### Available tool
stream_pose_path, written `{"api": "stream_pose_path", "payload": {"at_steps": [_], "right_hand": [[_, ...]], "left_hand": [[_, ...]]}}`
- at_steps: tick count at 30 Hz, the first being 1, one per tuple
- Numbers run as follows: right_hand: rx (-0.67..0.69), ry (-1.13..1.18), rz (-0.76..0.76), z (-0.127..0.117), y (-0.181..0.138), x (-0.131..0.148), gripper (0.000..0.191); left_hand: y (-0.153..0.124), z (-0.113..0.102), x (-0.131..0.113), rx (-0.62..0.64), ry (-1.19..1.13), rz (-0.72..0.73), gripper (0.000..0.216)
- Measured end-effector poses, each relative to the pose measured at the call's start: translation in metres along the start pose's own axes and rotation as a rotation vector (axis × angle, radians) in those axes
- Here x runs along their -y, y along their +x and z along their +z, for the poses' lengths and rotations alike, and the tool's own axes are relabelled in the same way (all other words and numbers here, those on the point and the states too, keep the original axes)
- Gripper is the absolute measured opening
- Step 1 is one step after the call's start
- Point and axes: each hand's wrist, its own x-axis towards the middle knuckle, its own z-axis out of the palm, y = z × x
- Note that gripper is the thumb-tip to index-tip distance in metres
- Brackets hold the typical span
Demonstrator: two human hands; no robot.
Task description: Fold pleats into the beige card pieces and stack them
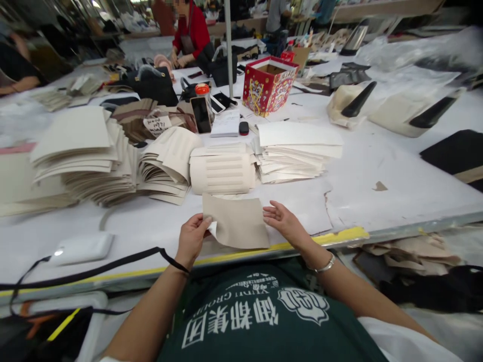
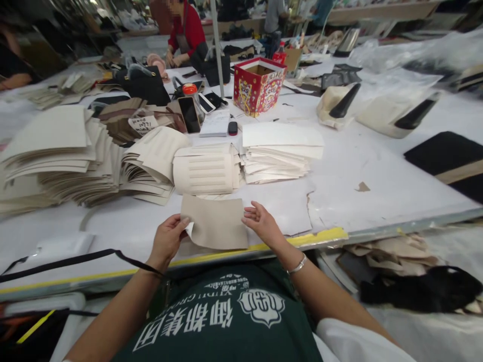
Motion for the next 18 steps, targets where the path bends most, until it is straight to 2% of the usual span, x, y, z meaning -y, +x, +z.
{"api": "stream_pose_path", "payload": {"at_steps": [7,10,13,15,18], "right_hand": [[-0.012,-0.14,-0.071,-0.005,-0.006,-0.009,0.067],[-0.045,-0.328,-0.188,-0.003,-0.015,-0.004,0.057],[-0.062,-0.492,-0.328,0.012,-0.028,0.015,0.04],[0.028,-0.512,-0.348,0.031,-0.034,0.031,0.028],[0.242,-0.472,-0.289,0.066,-0.038,0.05,0.021]], "left_hand": [[-0.006,0.006,-0.005,-0.058,0.107,0.038,0.034],[-0.008,0.007,-0.009,-0.085,0.203,0.087,0.03],[-0.011,0.01,-0.01,-0.093,0.29,0.126,0.029],[-0.013,0.013,-0.01,-0.082,0.352,0.16,0.029],[-0.018,0.019,-0.01,-0.064,0.432,0.226,0.03]]}}
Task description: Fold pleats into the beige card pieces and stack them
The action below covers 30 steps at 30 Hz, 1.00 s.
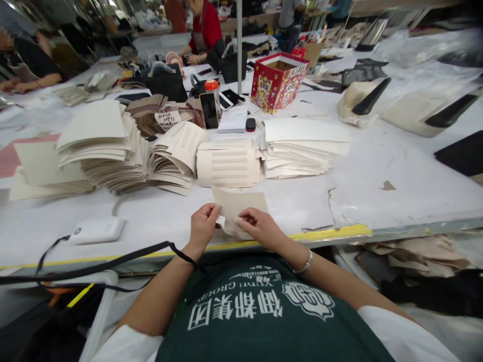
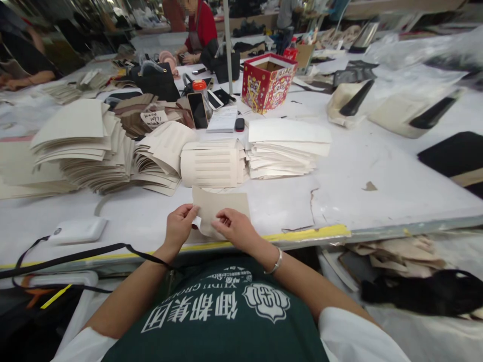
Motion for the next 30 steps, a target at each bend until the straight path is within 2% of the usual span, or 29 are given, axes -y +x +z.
{"api": "stream_pose_path", "payload": {"at_steps": [3,7,10,14,20,26,30], "right_hand": [[0.17,0.146,0.041,0.02,0.012,0.016,0.018],[0.212,0.357,0.119,0.028,0.018,0.017,0.021],[0.189,0.448,0.184,0.027,0.018,0.014,0.02],[0.183,0.589,0.285,0.031,0.016,0.009,0.023],[0.097,0.875,0.455,0.032,0.018,-0.002,0.031],[0.054,1.004,0.437,0.024,0.016,-0.005,0.03],[-0.098,1.133,0.319,0.003,0.017,-0.006,0.023]], "left_hand": [[-0.003,0.001,-0.004,0.019,0.028,0.068,0.03],[-0.004,-0.006,-0.006,0.086,-0.104,0.015,0.032],[-0.007,-0.014,-0.007,0.157,-0.182,-0.074,0.039],[-0.013,-0.018,-0.004,0.268,-0.186,-0.154,0.032],[-0.014,-0.02,0.004,0.206,-0.296,-0.19,0.033],[-0.013,-0.018,0.008,0.173,-0.348,-0.176,0.03],[-0.011,-0.019,0.003,0.136,-0.548,-0.175,0.026]]}}
